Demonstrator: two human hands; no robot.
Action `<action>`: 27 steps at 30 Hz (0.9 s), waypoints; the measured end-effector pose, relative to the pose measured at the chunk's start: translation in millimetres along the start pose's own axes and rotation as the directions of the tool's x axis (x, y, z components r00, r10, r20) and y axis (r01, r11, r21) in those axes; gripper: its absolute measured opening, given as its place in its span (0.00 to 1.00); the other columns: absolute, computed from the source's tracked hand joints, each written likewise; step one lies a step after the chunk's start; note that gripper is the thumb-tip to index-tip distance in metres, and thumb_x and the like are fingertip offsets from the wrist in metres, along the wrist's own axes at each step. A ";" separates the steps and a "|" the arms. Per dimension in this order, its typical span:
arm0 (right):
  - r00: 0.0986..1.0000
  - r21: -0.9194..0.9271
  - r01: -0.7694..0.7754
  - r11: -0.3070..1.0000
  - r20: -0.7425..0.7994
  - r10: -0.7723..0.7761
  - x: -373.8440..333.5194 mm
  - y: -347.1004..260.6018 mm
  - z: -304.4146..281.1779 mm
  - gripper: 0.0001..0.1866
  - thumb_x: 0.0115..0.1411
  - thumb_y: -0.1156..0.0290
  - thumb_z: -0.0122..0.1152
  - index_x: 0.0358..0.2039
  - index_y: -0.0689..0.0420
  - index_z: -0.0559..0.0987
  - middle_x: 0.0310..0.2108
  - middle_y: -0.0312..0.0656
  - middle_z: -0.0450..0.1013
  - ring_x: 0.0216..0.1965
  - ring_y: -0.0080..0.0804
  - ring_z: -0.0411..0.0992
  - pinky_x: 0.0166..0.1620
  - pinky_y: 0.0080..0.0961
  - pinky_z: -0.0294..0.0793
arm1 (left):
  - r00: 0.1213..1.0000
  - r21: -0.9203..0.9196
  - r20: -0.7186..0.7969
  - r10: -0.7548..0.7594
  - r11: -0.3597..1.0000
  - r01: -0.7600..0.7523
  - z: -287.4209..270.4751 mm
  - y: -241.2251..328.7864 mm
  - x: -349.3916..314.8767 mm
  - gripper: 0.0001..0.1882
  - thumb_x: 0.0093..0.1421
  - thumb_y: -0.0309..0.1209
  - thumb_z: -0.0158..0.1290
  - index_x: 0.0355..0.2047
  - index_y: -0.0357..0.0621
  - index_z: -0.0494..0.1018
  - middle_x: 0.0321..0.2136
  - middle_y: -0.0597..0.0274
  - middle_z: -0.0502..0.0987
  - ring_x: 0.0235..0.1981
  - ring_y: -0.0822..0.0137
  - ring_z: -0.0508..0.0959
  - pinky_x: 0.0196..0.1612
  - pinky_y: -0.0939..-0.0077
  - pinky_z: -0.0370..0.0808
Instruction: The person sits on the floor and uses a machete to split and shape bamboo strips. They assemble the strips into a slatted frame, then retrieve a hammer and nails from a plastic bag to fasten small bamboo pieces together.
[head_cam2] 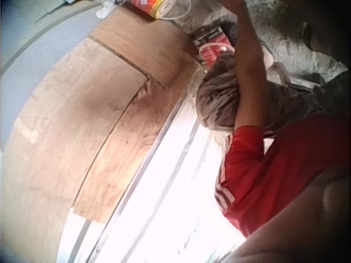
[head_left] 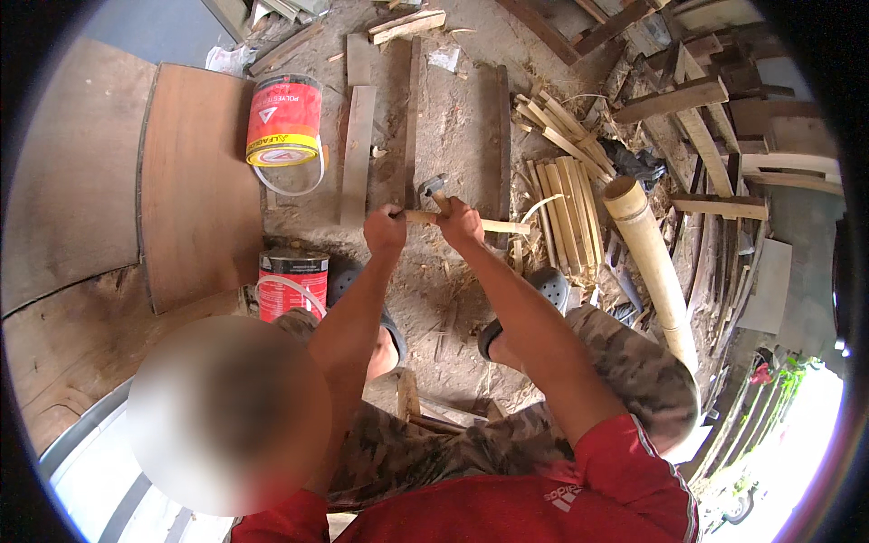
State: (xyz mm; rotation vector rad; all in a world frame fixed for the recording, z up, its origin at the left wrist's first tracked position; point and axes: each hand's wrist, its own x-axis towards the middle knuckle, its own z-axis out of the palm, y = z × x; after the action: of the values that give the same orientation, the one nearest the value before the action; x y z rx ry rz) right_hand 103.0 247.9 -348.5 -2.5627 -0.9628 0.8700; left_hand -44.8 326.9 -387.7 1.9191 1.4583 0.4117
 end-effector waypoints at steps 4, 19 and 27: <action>1.000 -0.065 0.001 0.998 -0.002 -0.001 0.8 2.6 -1.0 0.20 0.54 0.55 0.68 0.39 0.57 0.76 0.35 0.49 0.78 0.41 0.47 0.76 0.41 0.44 0.74 | 0.965 -0.119 0.168 -0.202 0.967 0.223 -2.9 7.7 2.0 0.11 0.53 0.37 0.60 0.34 0.46 0.82 0.29 0.50 0.81 0.33 0.48 0.81 0.38 0.58 0.76; 0.998 -0.069 0.044 0.997 0.057 -0.040 11.3 7.7 -4.3 0.29 0.49 0.52 0.73 0.46 0.57 0.77 0.41 0.49 0.78 0.44 0.47 0.76 0.46 0.41 0.76 | 0.984 -0.100 0.157 -0.084 0.990 0.100 -8.3 5.1 -0.9 0.15 0.54 0.41 0.61 0.34 0.43 0.82 0.24 0.53 0.81 0.27 0.53 0.82 0.33 0.62 0.76; 0.992 -0.043 -0.098 0.994 0.070 0.101 8.2 -11.4 -11.1 0.31 0.48 0.50 0.73 0.47 0.57 0.77 0.43 0.47 0.78 0.47 0.46 0.76 0.48 0.40 0.77 | 0.984 -0.438 0.157 -0.087 0.886 0.149 1.5 -24.2 6.0 0.14 0.55 0.36 0.60 0.35 0.38 0.81 0.25 0.53 0.81 0.27 0.62 0.82 0.32 0.70 0.75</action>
State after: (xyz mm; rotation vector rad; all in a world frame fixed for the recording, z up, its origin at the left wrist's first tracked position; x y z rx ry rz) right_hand 109.0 261.4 -338.4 -2.6485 -0.8869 0.9860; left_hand -59.3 335.4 -406.2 1.4515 1.2533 0.5034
